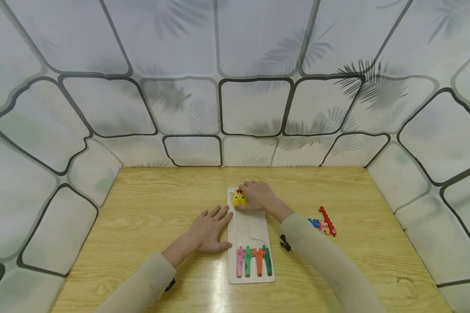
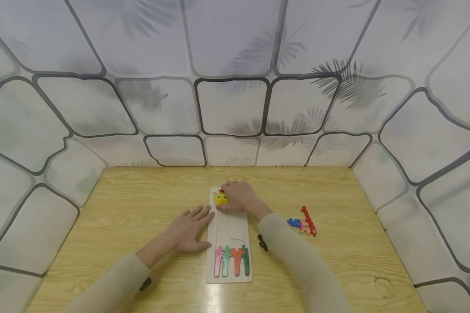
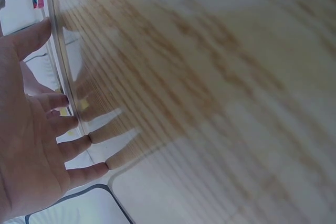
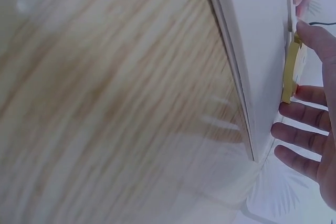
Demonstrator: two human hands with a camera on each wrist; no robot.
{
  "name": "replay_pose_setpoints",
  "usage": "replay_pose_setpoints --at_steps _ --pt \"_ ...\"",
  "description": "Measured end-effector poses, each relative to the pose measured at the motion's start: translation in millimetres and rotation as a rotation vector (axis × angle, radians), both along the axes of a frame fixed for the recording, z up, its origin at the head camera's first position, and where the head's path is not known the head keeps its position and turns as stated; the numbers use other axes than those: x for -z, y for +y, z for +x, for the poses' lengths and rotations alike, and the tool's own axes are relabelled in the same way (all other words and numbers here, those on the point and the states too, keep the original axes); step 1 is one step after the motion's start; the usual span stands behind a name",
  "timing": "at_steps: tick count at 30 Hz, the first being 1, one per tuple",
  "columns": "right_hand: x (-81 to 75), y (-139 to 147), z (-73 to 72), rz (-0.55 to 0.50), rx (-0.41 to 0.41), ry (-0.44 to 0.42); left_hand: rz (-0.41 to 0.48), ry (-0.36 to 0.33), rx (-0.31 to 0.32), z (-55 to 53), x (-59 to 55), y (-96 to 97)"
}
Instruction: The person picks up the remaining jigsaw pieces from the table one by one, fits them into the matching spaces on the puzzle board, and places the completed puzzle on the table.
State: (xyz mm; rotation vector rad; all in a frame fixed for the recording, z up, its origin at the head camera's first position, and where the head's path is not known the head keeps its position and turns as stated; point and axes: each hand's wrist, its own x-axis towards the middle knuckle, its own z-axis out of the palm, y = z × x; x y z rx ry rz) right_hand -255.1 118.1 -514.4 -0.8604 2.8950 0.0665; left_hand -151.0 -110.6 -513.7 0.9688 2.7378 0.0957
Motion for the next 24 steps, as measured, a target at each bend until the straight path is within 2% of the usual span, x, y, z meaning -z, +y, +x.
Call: replay_pose_setpoints --at_steps 8,24 --pt "-2.2 -3.0 -1.9 0.001 0.000 -0.028 0.006 0.004 -0.001 -0.6 0.5 0.3" --pt "1.2 -5.6 -6.7 0.036 -0.009 -0.014 0.000 -0.003 -0.006 -0.3 2.2 0.4"
